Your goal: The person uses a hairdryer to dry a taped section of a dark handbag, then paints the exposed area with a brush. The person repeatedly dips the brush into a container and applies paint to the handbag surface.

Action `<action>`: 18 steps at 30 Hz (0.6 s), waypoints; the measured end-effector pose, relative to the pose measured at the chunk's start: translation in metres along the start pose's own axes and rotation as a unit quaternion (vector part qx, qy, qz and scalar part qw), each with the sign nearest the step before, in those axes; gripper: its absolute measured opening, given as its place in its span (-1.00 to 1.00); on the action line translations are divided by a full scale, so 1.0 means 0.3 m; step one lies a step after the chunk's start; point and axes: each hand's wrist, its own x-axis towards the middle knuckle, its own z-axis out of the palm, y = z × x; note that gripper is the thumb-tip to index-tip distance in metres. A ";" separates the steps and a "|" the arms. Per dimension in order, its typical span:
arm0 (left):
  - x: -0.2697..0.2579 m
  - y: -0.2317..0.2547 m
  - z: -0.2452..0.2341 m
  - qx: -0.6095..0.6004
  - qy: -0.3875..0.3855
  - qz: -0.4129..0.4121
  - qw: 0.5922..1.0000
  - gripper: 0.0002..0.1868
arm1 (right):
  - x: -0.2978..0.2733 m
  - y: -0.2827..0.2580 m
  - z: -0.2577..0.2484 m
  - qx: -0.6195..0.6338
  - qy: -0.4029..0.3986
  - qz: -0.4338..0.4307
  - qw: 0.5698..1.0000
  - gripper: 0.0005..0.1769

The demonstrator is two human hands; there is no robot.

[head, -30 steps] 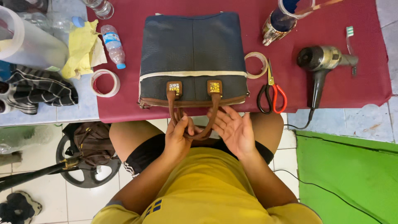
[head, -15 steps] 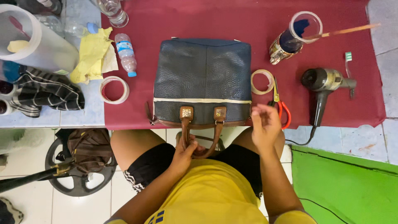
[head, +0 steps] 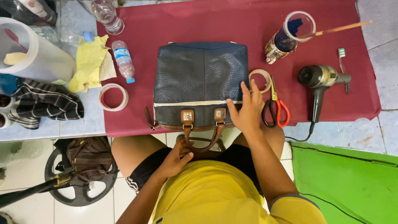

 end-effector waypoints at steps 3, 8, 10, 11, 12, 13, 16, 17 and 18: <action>0.049 0.010 -0.015 -0.029 0.031 -0.003 0.999 -0.31 | -0.029 -0.025 -0.031 0.016 -0.002 0.018 1.000 -0.03; 0.086 -0.006 -0.023 -0.004 0.046 0.018 0.999 -0.52 | -0.185 0.040 -0.089 0.017 -0.032 0.008 0.999 -0.07; 0.101 -0.015 -0.018 0.008 0.050 0.018 0.999 -0.59 | -0.263 0.084 -0.099 0.026 -0.032 0.008 0.999 -0.10; 0.105 -0.020 -0.020 0.012 0.065 0.023 0.998 -0.65 | -0.311 0.103 -0.100 0.035 -0.032 0.017 0.999 -0.17; 0.109 -0.024 -0.019 0.017 0.080 0.028 0.996 -0.71 | -0.358 0.125 -0.103 0.044 -0.032 0.026 0.998 -0.24; 0.113 -0.018 -0.021 0.021 0.070 0.030 0.997 -0.71 | -0.391 0.123 -0.111 0.039 -0.024 0.033 0.998 -0.24; 0.116 -0.011 -0.017 0.052 0.077 0.026 0.995 -0.71 | -0.486 0.124 -0.129 0.081 -0.013 0.033 0.996 -0.39; 0.117 -0.013 -0.017 0.097 0.071 0.001 0.993 -0.63 | -0.510 0.125 -0.128 0.103 -0.005 0.036 0.994 -0.42; 0.119 -0.015 -0.017 0.141 0.066 -0.023 0.987 -0.55 | -0.534 0.127 -0.126 0.125 0.003 0.038 0.991 -0.45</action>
